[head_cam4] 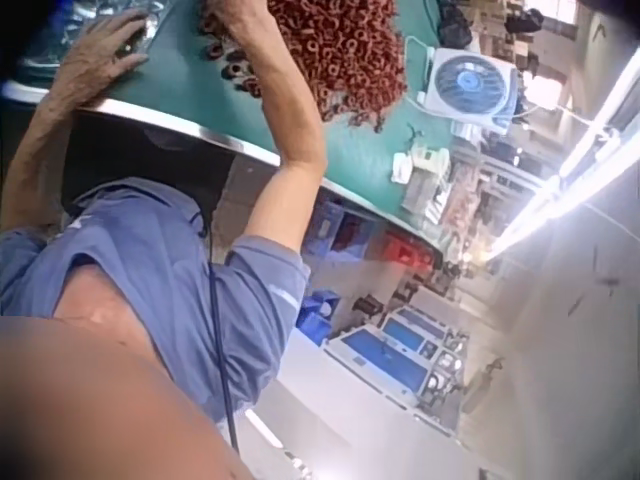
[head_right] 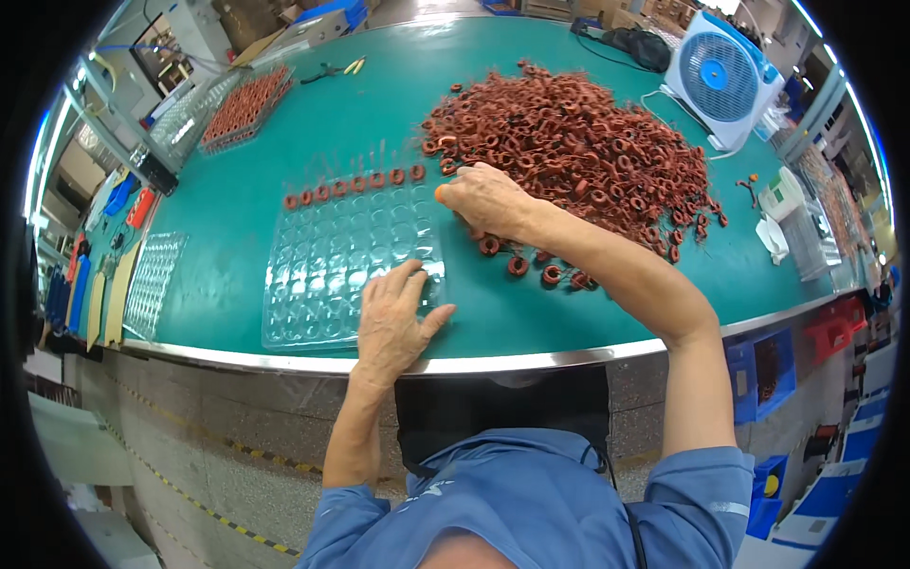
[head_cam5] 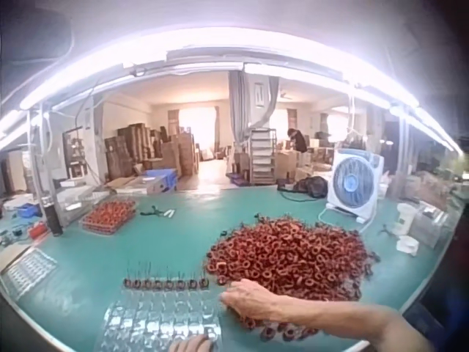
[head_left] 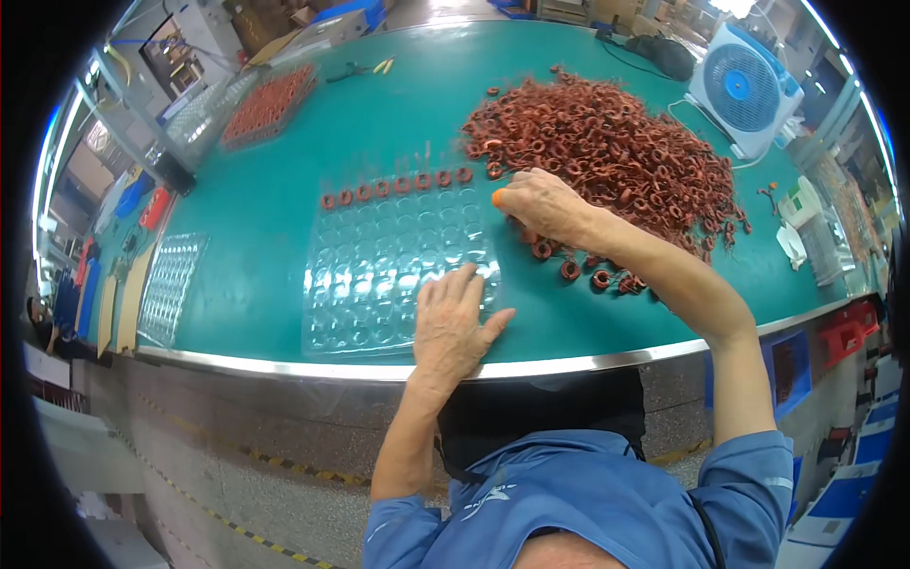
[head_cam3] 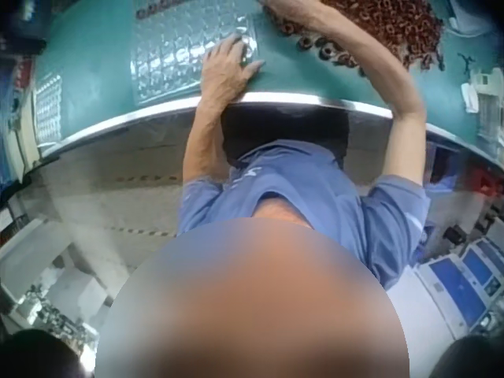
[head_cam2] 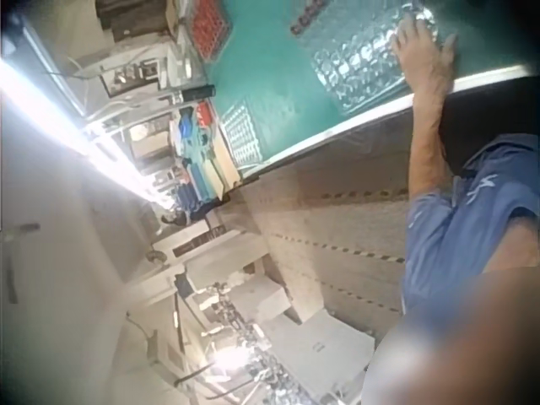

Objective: Picking up copper wire coils from a pile and placing them into a plastic grid tray for organization.

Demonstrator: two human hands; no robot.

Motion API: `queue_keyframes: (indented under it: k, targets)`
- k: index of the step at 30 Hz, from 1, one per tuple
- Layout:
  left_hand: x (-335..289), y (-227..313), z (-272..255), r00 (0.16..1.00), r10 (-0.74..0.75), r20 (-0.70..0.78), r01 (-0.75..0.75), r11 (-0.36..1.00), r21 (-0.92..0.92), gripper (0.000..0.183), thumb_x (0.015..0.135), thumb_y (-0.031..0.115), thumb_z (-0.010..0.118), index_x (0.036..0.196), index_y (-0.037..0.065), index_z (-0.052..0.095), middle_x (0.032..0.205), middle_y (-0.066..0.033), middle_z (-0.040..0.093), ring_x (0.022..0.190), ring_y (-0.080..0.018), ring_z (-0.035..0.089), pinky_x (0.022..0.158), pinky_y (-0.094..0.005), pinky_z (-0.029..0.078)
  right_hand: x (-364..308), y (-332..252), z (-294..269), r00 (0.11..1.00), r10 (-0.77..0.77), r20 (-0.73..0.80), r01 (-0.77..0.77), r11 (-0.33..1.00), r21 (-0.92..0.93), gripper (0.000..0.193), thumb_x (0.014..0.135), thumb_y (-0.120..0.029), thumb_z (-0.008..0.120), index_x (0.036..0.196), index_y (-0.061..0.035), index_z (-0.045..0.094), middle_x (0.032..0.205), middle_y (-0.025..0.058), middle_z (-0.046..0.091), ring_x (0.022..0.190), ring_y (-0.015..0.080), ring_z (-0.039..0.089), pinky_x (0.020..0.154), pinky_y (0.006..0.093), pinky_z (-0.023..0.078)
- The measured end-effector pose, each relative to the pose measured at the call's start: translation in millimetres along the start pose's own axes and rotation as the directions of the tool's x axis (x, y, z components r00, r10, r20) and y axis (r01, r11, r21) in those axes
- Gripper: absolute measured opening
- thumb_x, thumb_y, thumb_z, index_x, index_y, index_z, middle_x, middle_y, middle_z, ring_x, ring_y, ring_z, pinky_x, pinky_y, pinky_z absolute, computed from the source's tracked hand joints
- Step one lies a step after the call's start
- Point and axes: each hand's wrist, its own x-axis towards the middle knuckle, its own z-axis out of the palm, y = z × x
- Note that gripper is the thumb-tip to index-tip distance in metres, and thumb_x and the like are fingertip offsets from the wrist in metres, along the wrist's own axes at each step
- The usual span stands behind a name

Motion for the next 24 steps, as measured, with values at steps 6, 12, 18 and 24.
queue_keyframes:
  k: [6, 12, 18, 24]
  targets:
    - [0.9, -12.7, -4.8, 0.995, -0.08, -0.066, 0.075, 0.994, -0.073, 0.044, 0.084, 0.022, 0.068, 0.12, 0.0, 0.056, 0.12, -0.0168, 0.057, 0.113, -0.0328, 0.054, 0.103, -0.0456, 0.036, -29.7, 1.5, -5.9, 0.76, 0.355, -0.544, -0.07, 0.877, 0.475, 0.016, 0.089, -0.012, 0.063, 0.098, 0.0001, 0.067, 0.084, 0.0157, 0.068, 0.076, 0.0277, 0.067, 0.068, 0.0356, 0.052]
    - [66.5, 35.4, -7.7, 0.918, -0.315, 0.241, 0.321, 0.232, -0.918, 0.046, 0.103, 0.025, 0.043, 0.138, -0.003, 0.036, 0.119, -0.019, 0.056, 0.103, -0.0247, 0.063, 0.089, -0.0351, 0.05, -47.9, -29.8, -20.1, 0.652, 0.547, -0.525, -0.014, 0.701, 0.713, 0.017, 0.09, -0.012, 0.064, 0.1, 0.0014, 0.067, 0.083, 0.0124, 0.069, 0.072, 0.0148, 0.064, 0.063, 0.0287, 0.051]
    - [111.1, 41.5, 22.0, 0.905, -0.093, 0.414, 0.415, -0.012, -0.91, 0.033, 0.1, 0.019, 0.051, 0.125, -0.002, 0.048, 0.106, -0.0136, 0.063, 0.088, -0.0179, 0.066, 0.072, -0.0276, 0.054, -61.8, -28.5, -11.1, 0.64, 0.636, -0.431, 0.026, 0.543, 0.839, 0.018, 0.092, -0.009, 0.059, 0.103, 0.0025, 0.066, 0.081, 0.0093, 0.068, 0.074, 0.0137, 0.065, 0.065, 0.0284, 0.053]
    - [125.9, 38.3, 35.7, 0.929, -0.17, 0.329, 0.331, -0.015, -0.943, 0.019, 0.097, 0.016, 0.058, 0.11, 0.002, 0.053, 0.093, -0.0098, 0.065, 0.076, -0.0168, 0.066, 0.065, -0.0253, 0.055, -69.0, -19.5, -6.0, 0.537, 0.731, -0.421, 0.132, 0.42, 0.898, 0.031, 0.097, -0.021, 0.056, 0.115, 0.004, 0.059, 0.082, 0.0092, 0.068, 0.074, 0.0114, 0.062, 0.066, 0.0269, 0.051]
